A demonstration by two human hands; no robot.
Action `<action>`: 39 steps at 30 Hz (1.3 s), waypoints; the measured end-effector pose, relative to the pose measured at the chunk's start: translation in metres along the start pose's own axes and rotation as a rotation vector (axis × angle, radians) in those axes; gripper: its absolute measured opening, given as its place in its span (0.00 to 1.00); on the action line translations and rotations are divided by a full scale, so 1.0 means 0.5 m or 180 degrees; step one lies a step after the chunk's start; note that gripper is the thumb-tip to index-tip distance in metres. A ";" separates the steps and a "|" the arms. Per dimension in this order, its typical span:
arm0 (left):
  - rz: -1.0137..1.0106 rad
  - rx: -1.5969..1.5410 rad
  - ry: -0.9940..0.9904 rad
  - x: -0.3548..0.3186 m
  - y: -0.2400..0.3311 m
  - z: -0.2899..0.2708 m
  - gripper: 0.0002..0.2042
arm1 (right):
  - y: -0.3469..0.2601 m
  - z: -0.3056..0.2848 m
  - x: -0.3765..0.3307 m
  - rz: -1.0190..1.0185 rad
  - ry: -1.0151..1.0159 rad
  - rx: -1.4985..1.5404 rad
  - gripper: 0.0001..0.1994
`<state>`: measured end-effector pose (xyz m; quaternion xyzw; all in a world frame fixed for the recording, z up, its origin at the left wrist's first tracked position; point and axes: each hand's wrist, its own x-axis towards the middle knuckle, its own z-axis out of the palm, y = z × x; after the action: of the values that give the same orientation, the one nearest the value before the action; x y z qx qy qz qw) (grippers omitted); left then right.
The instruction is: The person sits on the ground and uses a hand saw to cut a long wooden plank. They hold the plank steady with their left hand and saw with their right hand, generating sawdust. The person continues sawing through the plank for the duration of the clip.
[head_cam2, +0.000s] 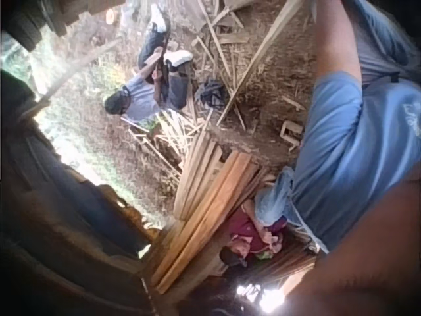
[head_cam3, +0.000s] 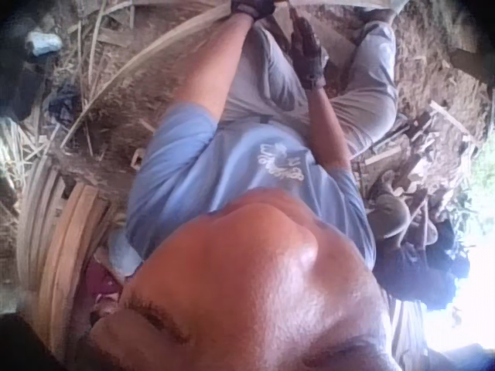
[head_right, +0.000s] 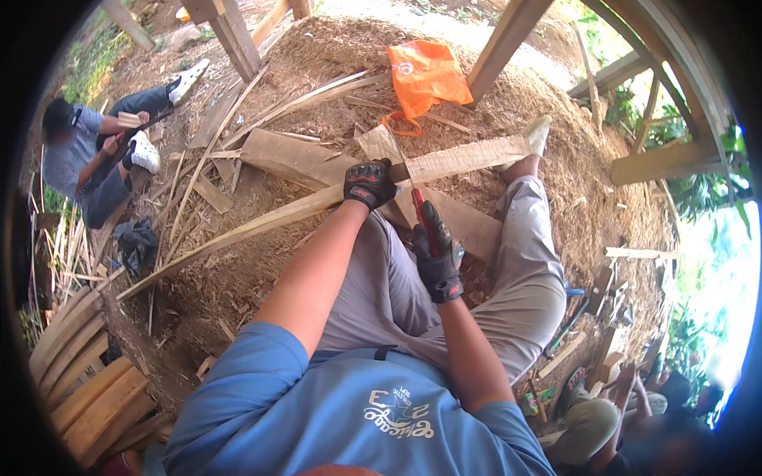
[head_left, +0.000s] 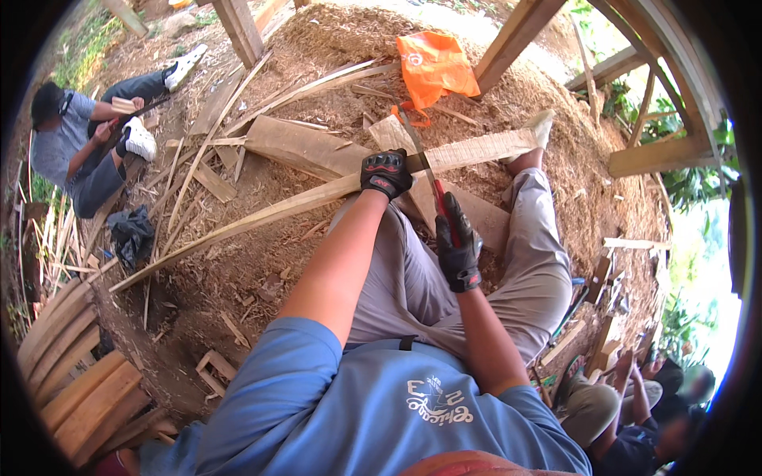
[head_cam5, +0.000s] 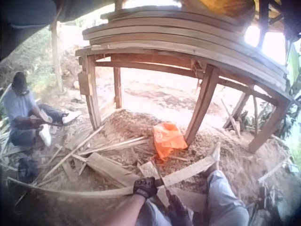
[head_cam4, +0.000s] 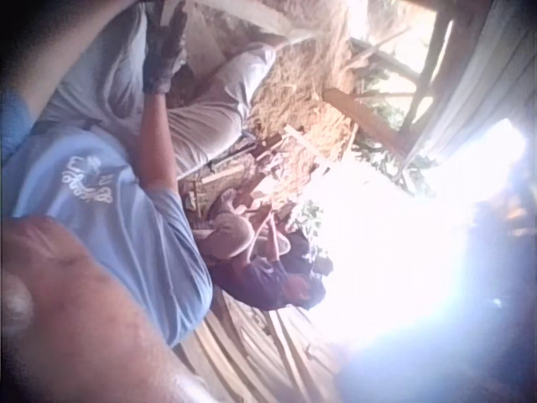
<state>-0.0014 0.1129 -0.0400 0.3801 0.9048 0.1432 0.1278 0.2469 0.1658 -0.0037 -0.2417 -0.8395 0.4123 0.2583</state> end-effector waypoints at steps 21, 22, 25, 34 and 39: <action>-0.0303 0.0368 -0.0464 0.001 0.023 -0.042 0.34 | -0.089 -0.198 -0.216 0.0961 -0.0671 -0.0400 0.30; -0.0276 0.0338 -0.0472 0.003 0.036 -0.037 0.34 | -0.107 -0.222 -0.236 0.1009 -0.0563 -0.0264 0.31; -0.0254 0.0335 -0.0436 0.009 0.042 -0.031 0.33 | -0.148 -0.281 -0.250 0.0831 -0.0525 -0.0280 0.32; -0.0326 0.0344 -0.0513 0.015 0.046 -0.035 0.33 | -0.185 -0.302 -0.175 0.0483 -0.0280 -0.0141 0.28; -0.0291 0.0296 -0.0412 0.006 0.045 -0.035 0.33 | -0.155 -0.251 -0.103 0.0247 -0.0027 -0.0248 0.24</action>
<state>0.0050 0.1273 -0.0163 0.3525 0.9167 0.0702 0.1746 0.3500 0.1630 0.1134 -0.2822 -0.8460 0.3900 0.2290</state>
